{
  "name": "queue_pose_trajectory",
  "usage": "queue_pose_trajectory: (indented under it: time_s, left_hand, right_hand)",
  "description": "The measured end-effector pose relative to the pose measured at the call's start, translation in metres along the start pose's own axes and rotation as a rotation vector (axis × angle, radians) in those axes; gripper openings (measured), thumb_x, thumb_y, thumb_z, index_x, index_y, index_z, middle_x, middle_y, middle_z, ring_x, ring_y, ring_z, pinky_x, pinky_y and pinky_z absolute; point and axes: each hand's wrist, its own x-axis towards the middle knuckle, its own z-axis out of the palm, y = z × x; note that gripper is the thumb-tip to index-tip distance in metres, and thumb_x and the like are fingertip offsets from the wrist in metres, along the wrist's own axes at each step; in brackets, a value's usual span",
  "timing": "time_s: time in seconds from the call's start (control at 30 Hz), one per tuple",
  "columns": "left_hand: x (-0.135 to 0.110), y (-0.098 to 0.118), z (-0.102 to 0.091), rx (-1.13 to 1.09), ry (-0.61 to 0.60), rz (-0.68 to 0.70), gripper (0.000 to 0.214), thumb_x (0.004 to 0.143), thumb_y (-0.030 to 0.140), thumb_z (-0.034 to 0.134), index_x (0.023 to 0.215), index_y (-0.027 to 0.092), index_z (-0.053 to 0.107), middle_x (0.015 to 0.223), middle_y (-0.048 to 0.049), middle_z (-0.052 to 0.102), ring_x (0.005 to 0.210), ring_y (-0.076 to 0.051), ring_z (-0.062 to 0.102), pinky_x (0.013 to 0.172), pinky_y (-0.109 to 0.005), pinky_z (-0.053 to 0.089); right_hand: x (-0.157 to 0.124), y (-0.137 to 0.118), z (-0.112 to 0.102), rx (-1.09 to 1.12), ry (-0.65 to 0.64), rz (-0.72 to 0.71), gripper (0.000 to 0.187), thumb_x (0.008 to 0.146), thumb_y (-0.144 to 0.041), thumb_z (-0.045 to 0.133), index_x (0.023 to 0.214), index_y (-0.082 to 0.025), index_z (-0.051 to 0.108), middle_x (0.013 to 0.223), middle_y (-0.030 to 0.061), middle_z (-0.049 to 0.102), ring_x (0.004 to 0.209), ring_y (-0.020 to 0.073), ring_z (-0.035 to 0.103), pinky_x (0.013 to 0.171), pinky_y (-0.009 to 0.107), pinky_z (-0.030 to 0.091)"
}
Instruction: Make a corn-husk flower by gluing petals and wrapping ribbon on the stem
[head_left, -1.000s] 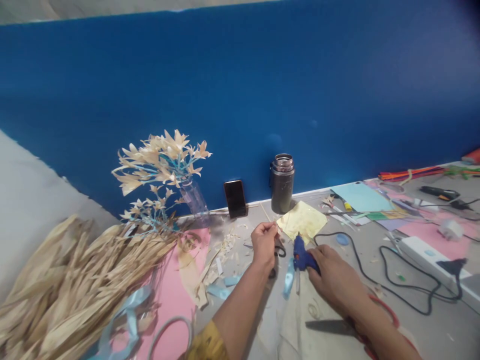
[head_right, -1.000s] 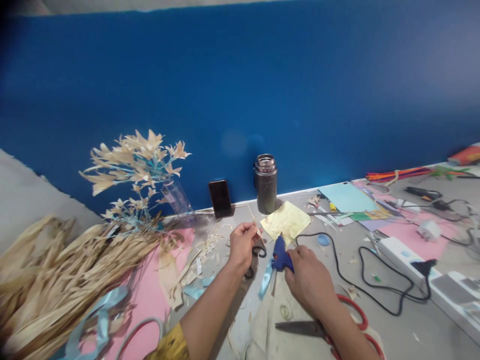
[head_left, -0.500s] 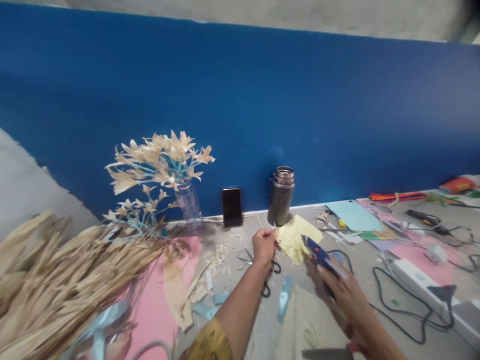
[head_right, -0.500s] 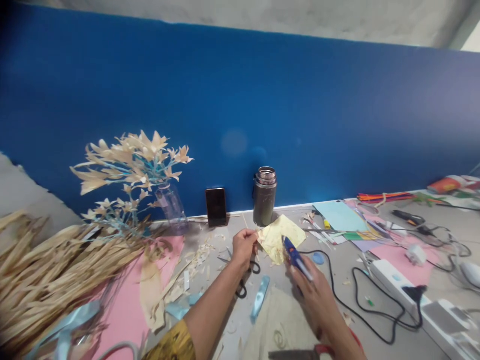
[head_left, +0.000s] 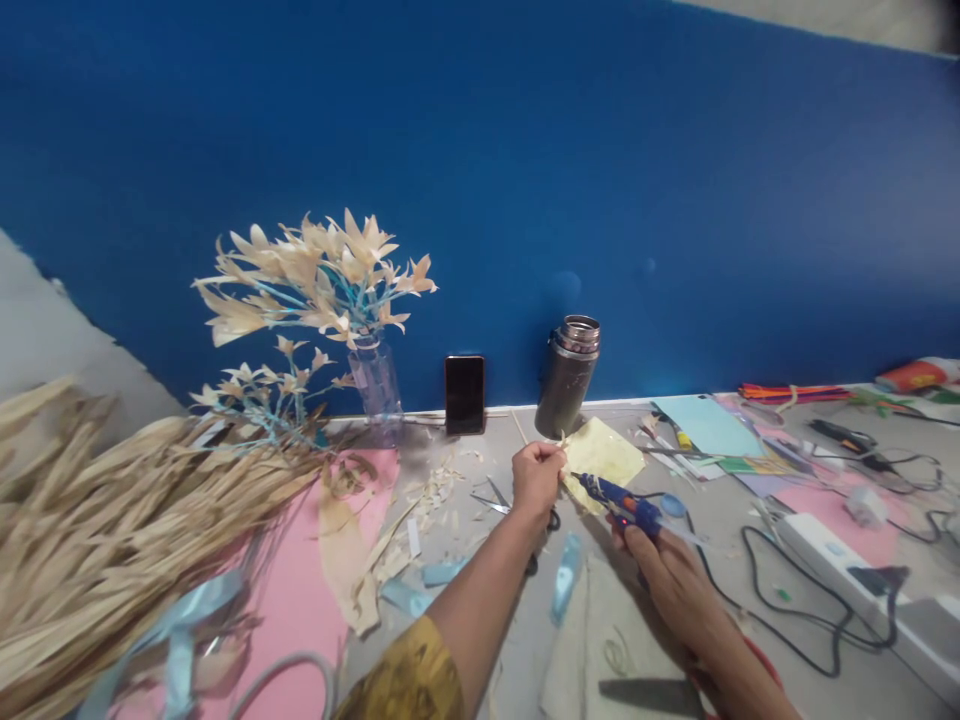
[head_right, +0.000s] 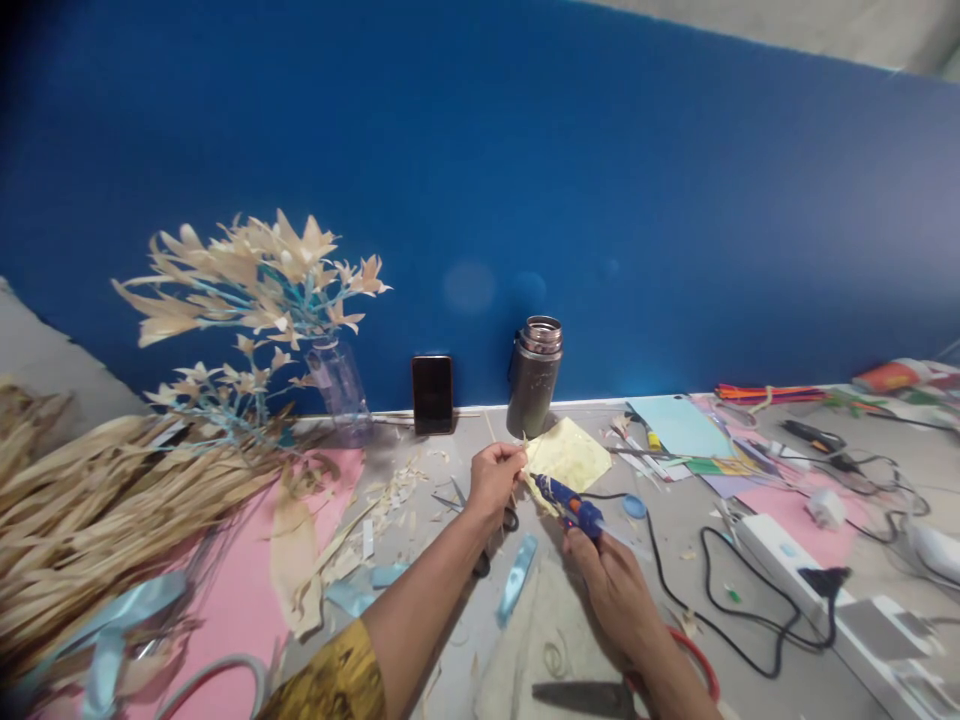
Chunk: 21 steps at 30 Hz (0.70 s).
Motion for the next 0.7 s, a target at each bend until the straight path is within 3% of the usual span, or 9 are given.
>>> queue_pose_trajectory:
  time_s: [0.3,0.5,0.7]
  left_hand:
    - [0.0008,-0.0021,0.0002,0.002,-0.025,-0.052,0.01,0.059,0.02,0.075,0.061,0.015,0.066,0.047,0.0046,0.053,0.043,-0.007,0.044,0.046,-0.02,0.033]
    - [0.0015,-0.0014,-0.003,0.019,-0.031,-0.115,0.017,0.058,0.025,0.079,0.063,0.016,0.066,0.042,0.0053,0.049,0.038,-0.007,0.041,0.041,-0.019,0.029]
    - [-0.0004,-0.0003,-0.0037,0.025,-0.057,-0.175,0.017,0.058,0.025,0.079,0.063,0.016,0.066,0.04,0.0055,0.047,0.035,-0.006,0.038,0.039,-0.018,0.026]
  right_hand:
    - [-0.0017,0.0025,0.0033,0.003,-0.003,-0.028,0.053,0.097,-0.056,0.036,0.072,-0.021,0.066,0.075,0.0106,0.076,0.073,0.0261,0.069,0.07,0.034,0.055]
    - [-0.0039,0.0025,0.0034,0.014,-0.011,0.009,0.051,0.098,-0.055,0.037,0.083,-0.019,0.071,0.077,0.009,0.076,0.074,0.0252,0.069,0.073,0.033,0.056]
    - [-0.0011,-0.0016,0.0021,-0.051,0.055,-0.077,0.054,0.098,-0.057,0.037,0.074,-0.021,0.07,0.067,0.0065,0.072,0.064,0.0225,0.066,0.066,0.03,0.055]
